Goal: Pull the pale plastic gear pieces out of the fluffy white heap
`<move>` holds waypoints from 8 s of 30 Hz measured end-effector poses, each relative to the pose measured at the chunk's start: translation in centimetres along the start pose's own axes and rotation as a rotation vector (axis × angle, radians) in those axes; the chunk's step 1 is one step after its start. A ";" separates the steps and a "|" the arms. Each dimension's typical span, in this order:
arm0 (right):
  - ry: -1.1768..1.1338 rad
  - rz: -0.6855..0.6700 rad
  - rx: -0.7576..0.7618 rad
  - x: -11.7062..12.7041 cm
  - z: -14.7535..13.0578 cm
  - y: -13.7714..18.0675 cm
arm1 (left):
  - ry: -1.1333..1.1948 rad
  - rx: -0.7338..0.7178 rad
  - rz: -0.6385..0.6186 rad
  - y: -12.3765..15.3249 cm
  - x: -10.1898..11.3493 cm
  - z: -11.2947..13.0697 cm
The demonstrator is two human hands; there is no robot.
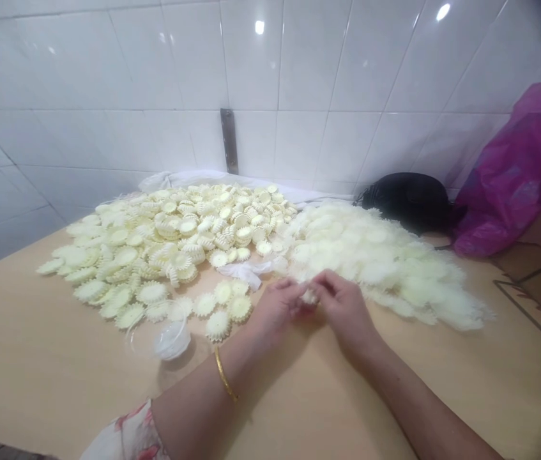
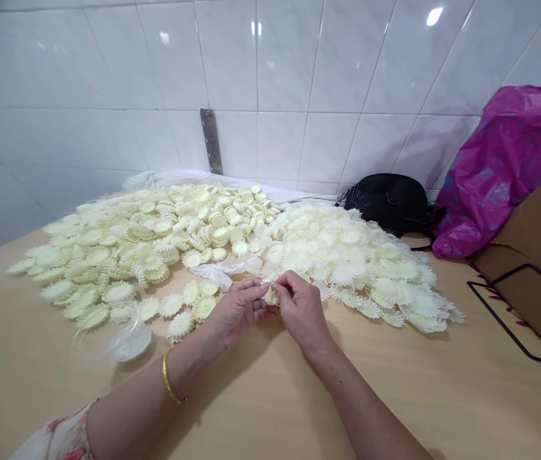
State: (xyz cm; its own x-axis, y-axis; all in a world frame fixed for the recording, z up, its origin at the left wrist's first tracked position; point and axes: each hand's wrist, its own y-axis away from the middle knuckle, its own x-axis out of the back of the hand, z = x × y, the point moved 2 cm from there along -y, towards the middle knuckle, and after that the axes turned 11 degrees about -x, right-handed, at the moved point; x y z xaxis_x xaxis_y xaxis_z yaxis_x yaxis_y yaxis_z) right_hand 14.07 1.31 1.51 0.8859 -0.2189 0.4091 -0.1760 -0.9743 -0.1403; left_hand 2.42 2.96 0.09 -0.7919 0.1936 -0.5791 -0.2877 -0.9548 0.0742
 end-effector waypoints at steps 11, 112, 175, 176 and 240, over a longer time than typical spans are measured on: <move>0.195 0.004 0.105 -1.6 -0.1 1.0 | -0.124 0.049 -0.106 1.6 1.7 1.3; -0.321 -0.572 -0.256 -1.7 -0.9 2.1 | -0.265 -0.003 -0.093 3.4 2.9 1.9; -0.266 -0.301 -0.020 -1.3 -1.2 1.4 | -0.665 -0.240 -0.187 1.1 1.6 3.2; -0.207 -0.279 -0.018 -1.3 -1.1 1.4 | -0.702 -0.278 -0.177 1.0 1.8 3.0; -0.399 -0.369 -0.143 -2.0 -0.8 1.8 | -0.134 -0.087 -0.016 1.6 2.5 1.0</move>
State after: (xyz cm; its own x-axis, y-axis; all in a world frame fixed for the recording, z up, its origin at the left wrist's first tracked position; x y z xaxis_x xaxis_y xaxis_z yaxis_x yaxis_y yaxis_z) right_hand 11.60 -0.02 1.16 0.9886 0.1472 0.0315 0.1442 -0.9861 0.0827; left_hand -0.55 2.09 -0.37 -0.8541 0.2321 -0.4655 -0.2581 -0.9661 -0.0081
